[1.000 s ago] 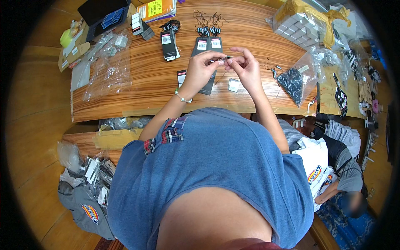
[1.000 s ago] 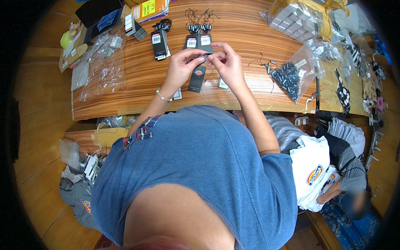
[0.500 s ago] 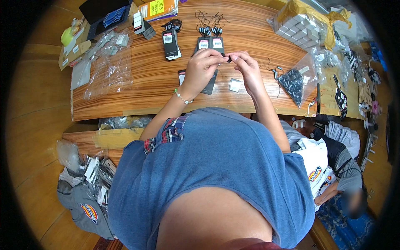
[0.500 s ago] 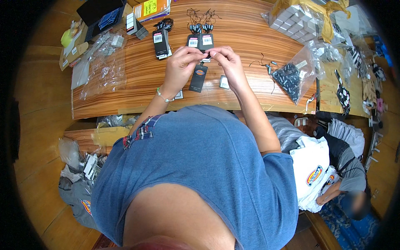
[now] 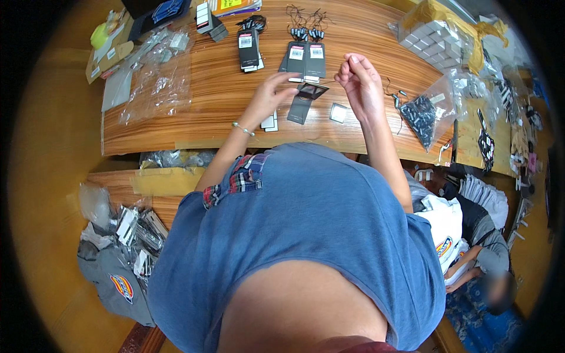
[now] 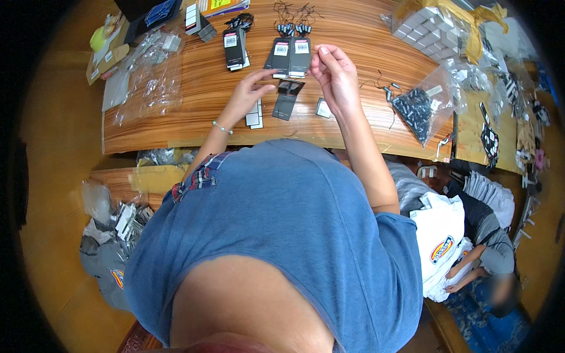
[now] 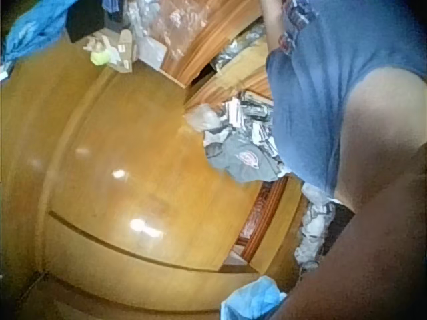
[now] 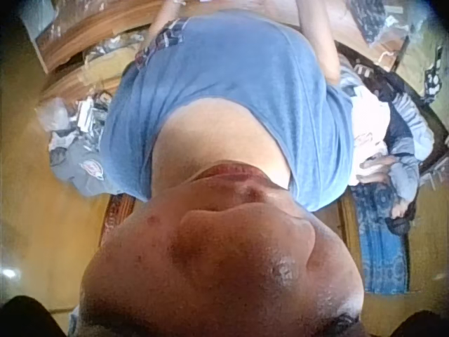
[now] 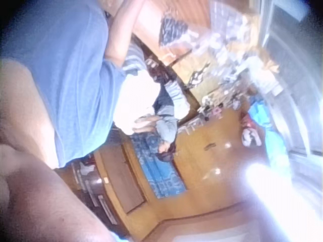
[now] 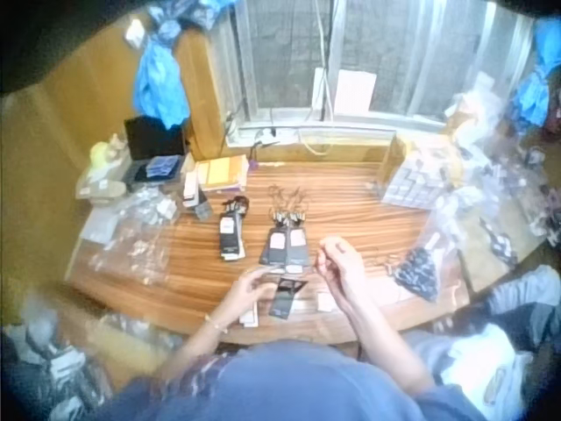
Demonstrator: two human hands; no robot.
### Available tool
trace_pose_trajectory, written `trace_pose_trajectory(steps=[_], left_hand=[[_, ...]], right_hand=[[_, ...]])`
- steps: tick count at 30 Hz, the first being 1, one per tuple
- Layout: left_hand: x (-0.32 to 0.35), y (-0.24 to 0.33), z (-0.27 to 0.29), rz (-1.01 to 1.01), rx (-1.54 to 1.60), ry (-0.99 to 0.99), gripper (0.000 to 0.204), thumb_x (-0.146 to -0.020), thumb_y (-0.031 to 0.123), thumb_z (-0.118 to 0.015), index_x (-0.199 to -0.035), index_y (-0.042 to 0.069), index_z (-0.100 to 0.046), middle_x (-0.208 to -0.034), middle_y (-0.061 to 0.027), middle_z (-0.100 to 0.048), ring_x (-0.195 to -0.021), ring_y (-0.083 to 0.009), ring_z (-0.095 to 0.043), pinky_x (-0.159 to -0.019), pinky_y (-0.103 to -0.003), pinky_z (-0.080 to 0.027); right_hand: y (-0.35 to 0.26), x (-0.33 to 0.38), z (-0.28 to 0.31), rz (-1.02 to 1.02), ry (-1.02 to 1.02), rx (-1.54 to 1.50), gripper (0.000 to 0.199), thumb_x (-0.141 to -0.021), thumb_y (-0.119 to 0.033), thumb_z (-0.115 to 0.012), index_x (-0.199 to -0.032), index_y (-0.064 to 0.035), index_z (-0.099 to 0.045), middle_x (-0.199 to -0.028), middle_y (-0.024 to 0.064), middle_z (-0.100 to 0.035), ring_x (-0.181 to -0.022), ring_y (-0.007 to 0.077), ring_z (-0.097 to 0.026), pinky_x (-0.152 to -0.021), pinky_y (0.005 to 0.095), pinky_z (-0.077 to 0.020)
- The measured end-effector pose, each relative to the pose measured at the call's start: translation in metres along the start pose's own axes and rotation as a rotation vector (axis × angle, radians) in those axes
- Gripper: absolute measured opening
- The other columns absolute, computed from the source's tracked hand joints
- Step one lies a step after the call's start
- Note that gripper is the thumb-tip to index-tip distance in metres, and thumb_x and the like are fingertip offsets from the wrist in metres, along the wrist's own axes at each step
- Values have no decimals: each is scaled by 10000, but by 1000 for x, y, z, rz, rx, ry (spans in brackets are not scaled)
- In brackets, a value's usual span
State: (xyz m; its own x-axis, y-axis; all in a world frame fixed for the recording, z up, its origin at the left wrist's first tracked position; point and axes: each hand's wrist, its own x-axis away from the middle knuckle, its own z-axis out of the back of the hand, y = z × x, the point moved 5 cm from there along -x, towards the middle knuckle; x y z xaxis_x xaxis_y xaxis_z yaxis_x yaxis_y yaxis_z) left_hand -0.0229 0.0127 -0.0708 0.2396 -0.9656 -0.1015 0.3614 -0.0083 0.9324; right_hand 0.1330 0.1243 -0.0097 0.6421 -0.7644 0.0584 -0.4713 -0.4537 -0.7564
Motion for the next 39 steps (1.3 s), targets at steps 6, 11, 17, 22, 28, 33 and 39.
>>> trace_pose_trajectory(steps=[6, 11, 17, 22, 28, 33, 39], left_hand=[[32, -74, 38, 209, -584, 36, 498, -689, 202, -705, -1149, 91, -550, -1045, -127, -492, -1012, -291, -436, -914, -352, -361], [35, -59, 38, 61, -648, 80, 493, -666, 143, -718, -1119, 49, -547, -1049, -125, -483, -986, -277, -463, -869, -349, -397], [29, -53, 40, 266, 84, 171, 294, -744, 50, -654, -1020, 6, -564, -856, -77, -593, -713, -132, -571, -631, -235, -474], [4, 41, 32, 148, 189, 165, 227, -782, 74, -642, -968, -39, -577, -758, -28, -620, -662, -52, -554, -597, -170, -452], [-4, 92, 21, -5, 79, 218, 160, -756, 55, -652, -895, -23, -635, -788, -70, -651, -707, -91, -611, -628, -205, -497], [-8, 106, 17, -50, -28, 178, 160, -751, 76, -646, -895, 7, -653, -801, -87, -658, -702, -120, -629, -618, -226, -512], [-10, 106, 10, -65, -52, 130, 147, -752, 65, -650, -886, 7, -657, -828, -62, -658, -671, -80, -598, -583, -206, -482]], right_hand=[[-10, 15, -1, -15, 49, 224, 154, -865, -92, -524, -985, -2, -560, -703, 21, -554, -633, 72, -504, -602, 179, -430], [-11, 15, 5, -8, 26, 323, 195, -851, -63, -527, -1037, -5, -514, -702, 20, -553, -638, 72, -501, -606, 186, -416], [0, 17, -14, -26, -129, 546, 224, -837, -25, -503, -1056, -23, -456, -700, 13, -516, -656, 82, -487, -627, 194, -387], [18, 16, -42, 116, -236, 892, 210, -825, -6, -500, -1016, -30, -418, -628, 42, -496, -589, 109, -493, -553, 244, -393], [3, 18, -56, 320, -158, 1068, 211, -805, -7, -519, -980, -38, -406, -595, 90, -515, -513, 186, -521, -474, 306, -395], [-6, 19, -52, 331, -110, 1136, 222, -789, 15, -520, -970, -36, -403, -647, 121, -551, -574, 249, -578, -506, 336, -429], [-7, 20, -47, 494, -139, 1175, 236, -778, 32, -525, -967, -20, -393, -693, 144, -561, -610, 265, -592, -531, 338, -448]])
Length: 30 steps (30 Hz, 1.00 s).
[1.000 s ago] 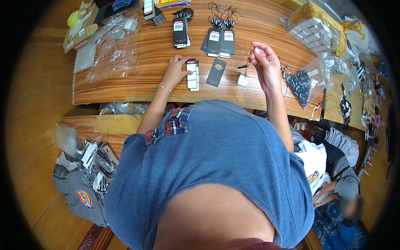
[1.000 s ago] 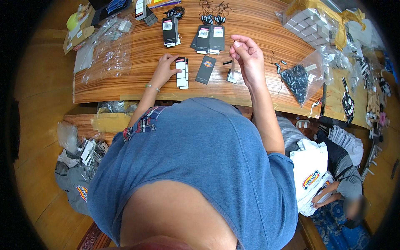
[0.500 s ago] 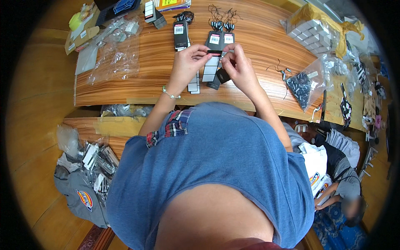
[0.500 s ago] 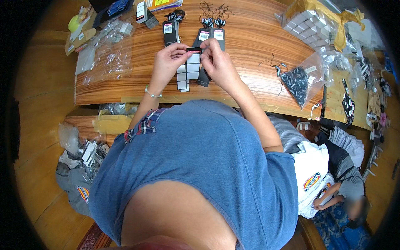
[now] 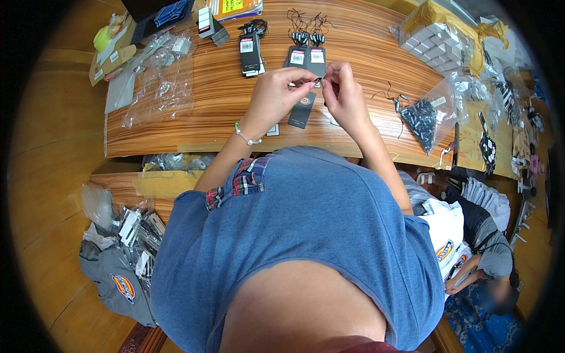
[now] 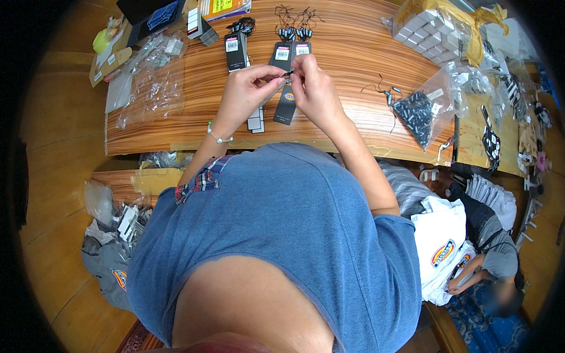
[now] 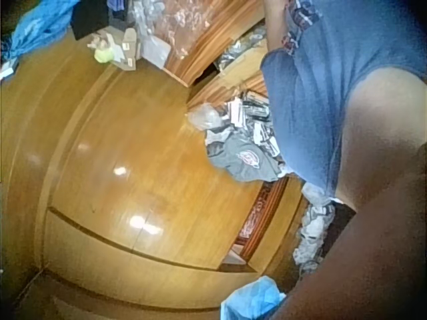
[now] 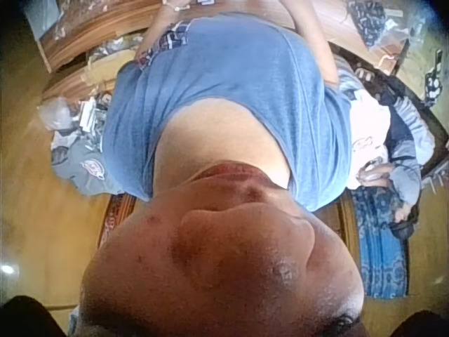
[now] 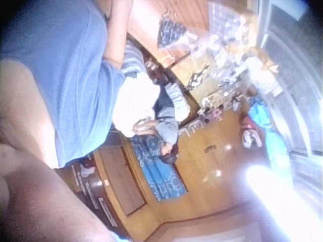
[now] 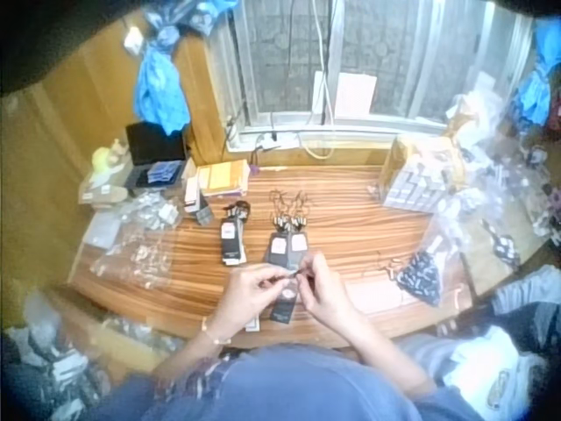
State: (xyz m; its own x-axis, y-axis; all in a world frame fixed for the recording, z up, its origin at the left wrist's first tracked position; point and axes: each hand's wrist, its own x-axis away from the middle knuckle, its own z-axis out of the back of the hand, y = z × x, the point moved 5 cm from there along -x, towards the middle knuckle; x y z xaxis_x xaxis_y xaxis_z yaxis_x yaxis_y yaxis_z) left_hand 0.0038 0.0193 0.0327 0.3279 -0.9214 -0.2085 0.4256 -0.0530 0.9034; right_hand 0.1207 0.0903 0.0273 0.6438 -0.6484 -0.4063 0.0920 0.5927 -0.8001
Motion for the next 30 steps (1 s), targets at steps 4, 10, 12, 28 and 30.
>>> trace_pose_trajectory(steps=[4, 10, 12, 28, 30], left_hand=[[-1, 2, -2, -2, -19, -20, 152, -757, 76, -646, -892, 5, -653, -830, -73, -649, -693, -101, -598, -605, -218, -483], [-3, 5, -7, -199, -200, 87, 122, -738, 94, -623, -849, 54, -653, -804, -55, -616, -716, -203, -604, -616, -301, -481], [-3, 8, -7, -289, -360, 146, 126, -714, 97, -635, -836, 75, -655, -808, -35, -608, -749, -207, -592, -654, -314, -465], [-2, 11, -7, -678, -578, -14, 110, -731, 89, -605, -834, 100, -641, -827, -12, -631, -805, -181, -590, -727, -317, -421], [-2, 1, 0, -613, -497, 7, 91, -745, 78, -605, -830, 88, -636, -837, -26, -633, -793, -182, -597, -704, -313, -435]], right_hand=[[6, 1, -1, -115, 15, -74, 240, -793, 43, -512, -984, -23, -382, -708, 122, -558, -622, 204, -585, -544, 314, -458], [29, -1, -10, -342, 38, -748, 180, -867, 7, -453, -1043, -13, -425, -842, 83, -578, -772, 132, -576, -696, 246, -484], [30, -5, -10, -456, -24, -876, 136, -881, -34, -450, -1010, 8, -464, -852, 88, -582, -786, 133, -586, -729, 256, -485], [55, -3, 5, -603, 211, -908, 89, -872, -181, -511, -879, -100, -549, -880, 4, -558, -815, 113, -491, -727, 283, -395], [42, -15, 14, -505, 199, -1095, 70, -889, -164, -477, -890, -101, -508, -815, 25, -556, -707, 107, -492, -749, 285, -436]])
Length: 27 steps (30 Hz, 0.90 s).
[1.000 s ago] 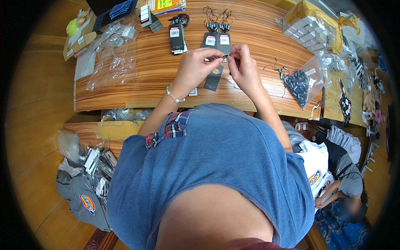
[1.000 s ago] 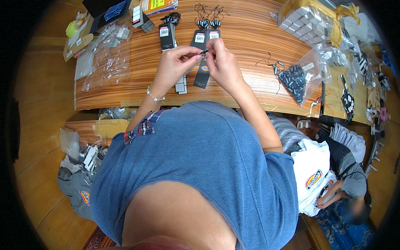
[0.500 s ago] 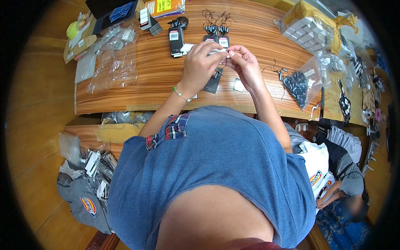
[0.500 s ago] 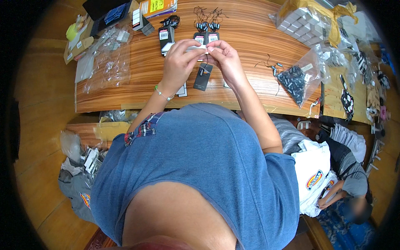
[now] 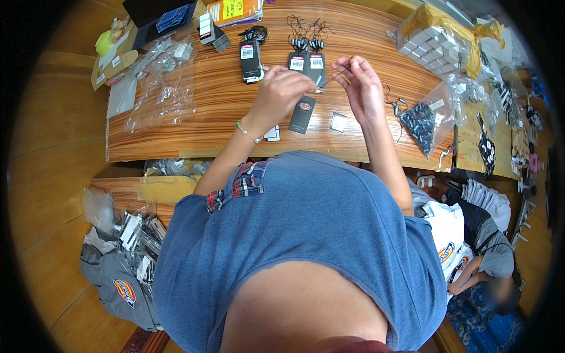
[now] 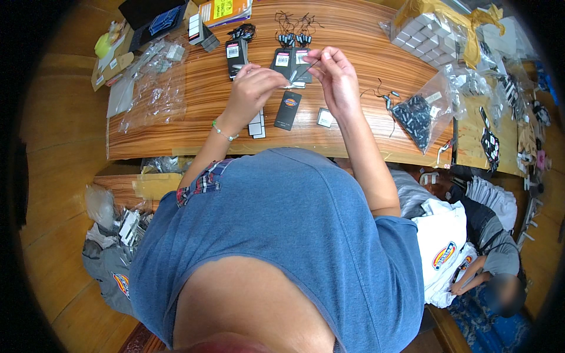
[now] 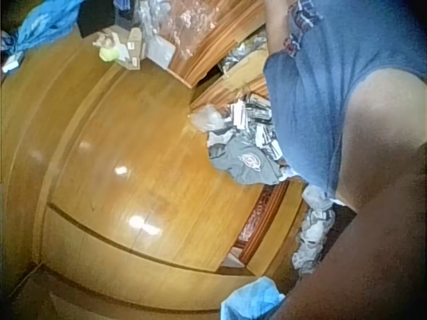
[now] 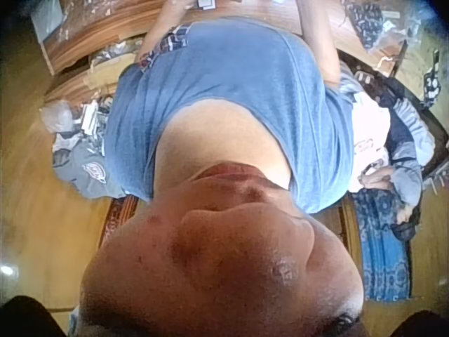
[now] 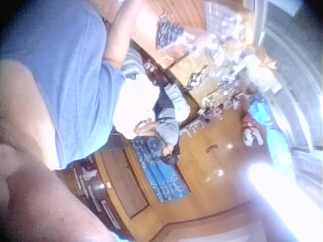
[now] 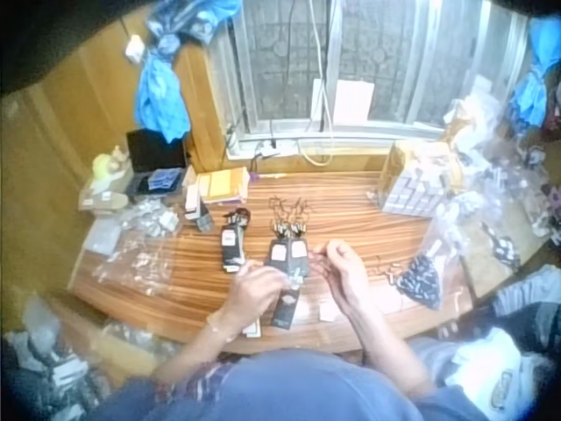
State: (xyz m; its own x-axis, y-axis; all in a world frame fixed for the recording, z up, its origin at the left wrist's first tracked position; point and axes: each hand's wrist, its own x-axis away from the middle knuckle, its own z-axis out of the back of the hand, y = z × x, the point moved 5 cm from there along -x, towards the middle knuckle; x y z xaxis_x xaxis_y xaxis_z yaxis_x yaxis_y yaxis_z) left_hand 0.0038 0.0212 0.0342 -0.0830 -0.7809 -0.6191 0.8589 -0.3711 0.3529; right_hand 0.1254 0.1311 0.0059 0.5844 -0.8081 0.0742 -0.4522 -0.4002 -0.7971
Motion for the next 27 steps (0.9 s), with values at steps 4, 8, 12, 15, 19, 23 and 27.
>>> trace_pose_trajectory(steps=[4, 8, 12, 15, 19, 23, 27], left_hand=[[6, -11, 0, 268, 238, 159, 60, -739, 87, -628, -794, 71, -611, -780, -33, -633, -723, -189, -605, -639, -300, -451], [4, -6, -4, 229, 314, 199, 75, -746, 19, -603, -815, 37, -581, -835, -55, -613, -700, -225, -601, -618, -287, -481], [1, 0, -6, 195, 267, 96, 210, -715, 88, -648, -889, 25, -548, -879, -83, -573, -770, -234, -583, -664, -323, -472], [-6, 9, -5, 265, 302, 80, 285, -680, 164, -692, -870, 8, -548, -911, -114, -538, -827, -263, -557, -698, -343, -456], [-5, 7, -13, 333, 243, 60, 298, -698, 175, -688, -872, -8, -530, -893, -122, -532, -801, -276, -545, -704, -343, -444], [6, -10, -29, 513, 636, -43, 164, -774, 27, -599, -890, -3, -487, -812, -86, -572, -761, -163, -565, -680, -269, -446], [7, -11, -28, 609, 1038, 156, 191, -834, -35, -506, -1014, 23, -476, -933, -59, -539, -880, -92, -515, -776, -238, -427]], right_hand=[[1, -7, -3, -20, -364, -309, 78, -913, -147, -420, -929, -85, -463, -758, 44, -504, -671, 135, -482, -786, 320, -465], [5, -6, -13, -194, -434, -670, 109, -923, -121, -379, -963, -44, -446, -728, 22, -434, -639, 118, -433, -803, 352, -444], [12, -3, -17, -312, -393, -868, 108, -912, -98, -397, -951, -15, -454, -752, 31, -449, -697, 137, -463, -878, 357, -414], [15, -1, -19, -325, -335, -904, 126, -907, -117, -414, -924, -9, -477, -830, 69, -523, -792, 177, -520, -927, 389, -400], [8, 3, -29, -292, -267, -857, 134, -901, -121, -431, -906, -9, -504, -900, 101, -567, -886, 209, -542, -976, 417, -374], [-1, -2, -21, -220, -273, -821, 132, -902, -125, -434, -891, -20, -512, -893, 99, -563, -873, 202, -537, -976, 412, -373], [-6, -3, -19, -210, -311, -844, 137, -906, -128, -429, -885, -24, -514, -882, 95, -561, -850, 196, -536, -972, 407, -378]])
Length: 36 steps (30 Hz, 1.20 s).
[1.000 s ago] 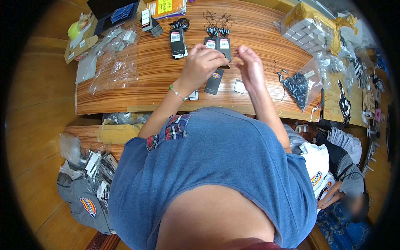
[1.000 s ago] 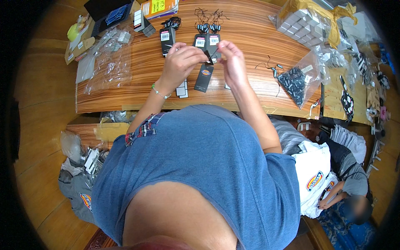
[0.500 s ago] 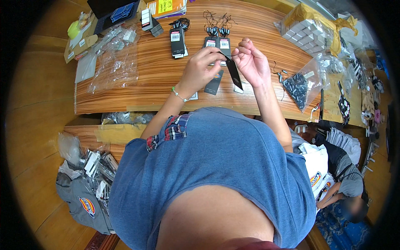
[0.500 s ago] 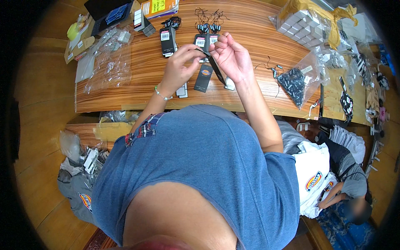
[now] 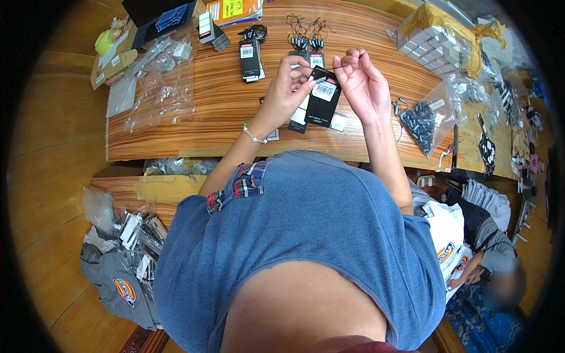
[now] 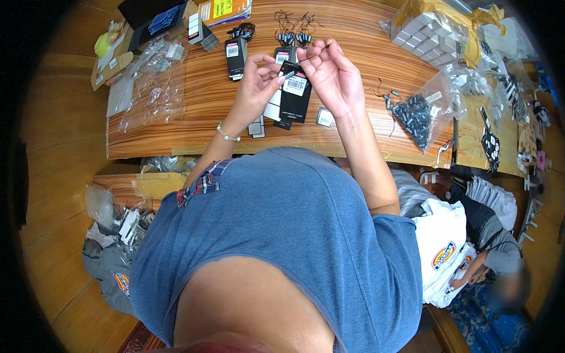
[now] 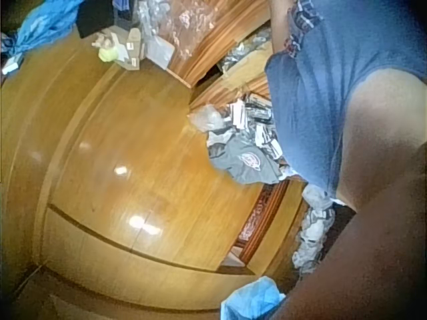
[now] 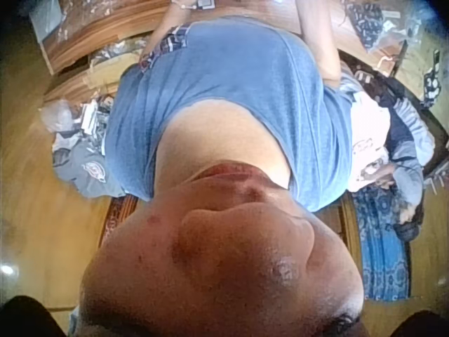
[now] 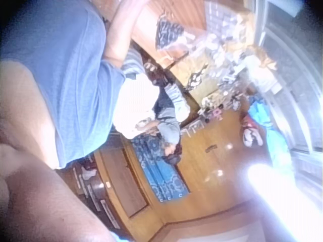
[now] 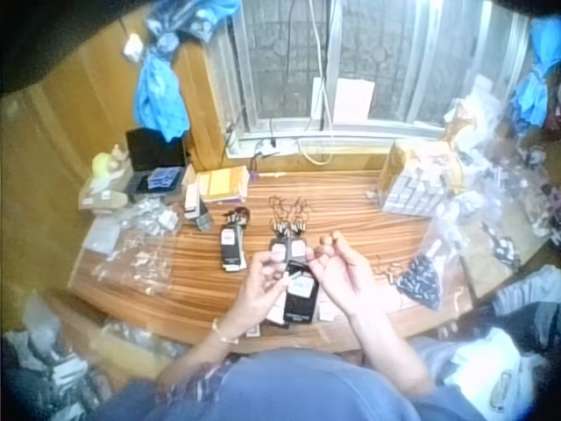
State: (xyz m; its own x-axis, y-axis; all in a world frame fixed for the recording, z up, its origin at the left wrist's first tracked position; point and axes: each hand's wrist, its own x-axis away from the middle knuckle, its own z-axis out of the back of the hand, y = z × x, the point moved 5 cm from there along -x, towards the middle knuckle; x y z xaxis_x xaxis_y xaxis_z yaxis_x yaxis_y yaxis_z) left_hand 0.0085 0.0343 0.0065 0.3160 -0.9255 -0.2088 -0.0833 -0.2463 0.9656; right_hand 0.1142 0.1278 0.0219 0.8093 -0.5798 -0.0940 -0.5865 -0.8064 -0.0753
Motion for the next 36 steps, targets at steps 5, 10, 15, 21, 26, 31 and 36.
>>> trace_pose_trajectory(steps=[5, 10, 15, 21, 26, 31, 36], left_hand=[[-2, 5, -2, -17, -164, -26, 183, -784, -18, -586, -947, 0, -505, -871, -23, -537, -804, -77, -512, -722, -213, -427], [-2, 2, 2, -28, -354, 1, 223, -700, 118, -709, -838, 23, -561, -788, -39, -564, -675, -108, -514, -609, -222, -409], [-3, 32, -11, -236, -622, -4, 223, -671, 116, -715, -801, 19, -561, -771, -57, -573, -709, -197, -550, -642, -285, -432], [-3, 30, -3, -324, -537, 93, 161, -667, 98, -705, -772, 25, -607, -844, -62, -573, -806, -227, -553, -694, -308, -435], [-3, 58, 1, -474, -808, 69, 98, -710, 52, -671, -800, 20, -647, -839, -65, -620, -792, -138, -571, -693, -255, -446], [-6, 57, 1, -202, -444, 30, 127, -733, 30, -651, -859, 9, -655, -800, -63, -620, -733, -109, -572, -647, -220, -452], [-4, 50, -2, -148, -368, 1, 120, -759, 26, -635, -874, 4, -660, -826, -51, -616, -743, -101, -570, -658, -203, -457]], right_hand=[[3, 1, -2, -20, -4, -27, 137, -906, -130, -431, -887, -22, -514, -873, 91, -563, -850, 196, -539, -972, 404, -378], [1, 1, -3, -15, -7, -19, 130, -907, -128, -432, -890, -29, -515, -871, 88, -564, -847, 197, -545, -966, 409, -383], [-2, 2, -6, -9, 8, -42, 120, -908, -129, -431, -900, -35, -505, -862, 83, -562, -840, 192, -547, -960, 413, -388], [-10, 2, -7, 24, -98, 169, 121, -898, -122, -459, -918, -22, -525, -835, 72, -569, -817, 163, -557, -900, 371, -440], [-11, 19, -23, 129, 112, 1140, 132, -859, -76, -525, -956, 10, -549, -784, 69, -600, -721, 129, -575, -758, 277, -477], [2, 24, -34, 108, 68, 1356, 123, -833, -33, -547, -942, 25, -549, -805, 90, -619, -723, 118, -587, -704, 226, -468], [2, 31, -31, 145, 77, 1384, 124, -820, -40, -569, -920, 29, -545, -812, 85, -616, -767, 127, -598, -708, 232, -471]])
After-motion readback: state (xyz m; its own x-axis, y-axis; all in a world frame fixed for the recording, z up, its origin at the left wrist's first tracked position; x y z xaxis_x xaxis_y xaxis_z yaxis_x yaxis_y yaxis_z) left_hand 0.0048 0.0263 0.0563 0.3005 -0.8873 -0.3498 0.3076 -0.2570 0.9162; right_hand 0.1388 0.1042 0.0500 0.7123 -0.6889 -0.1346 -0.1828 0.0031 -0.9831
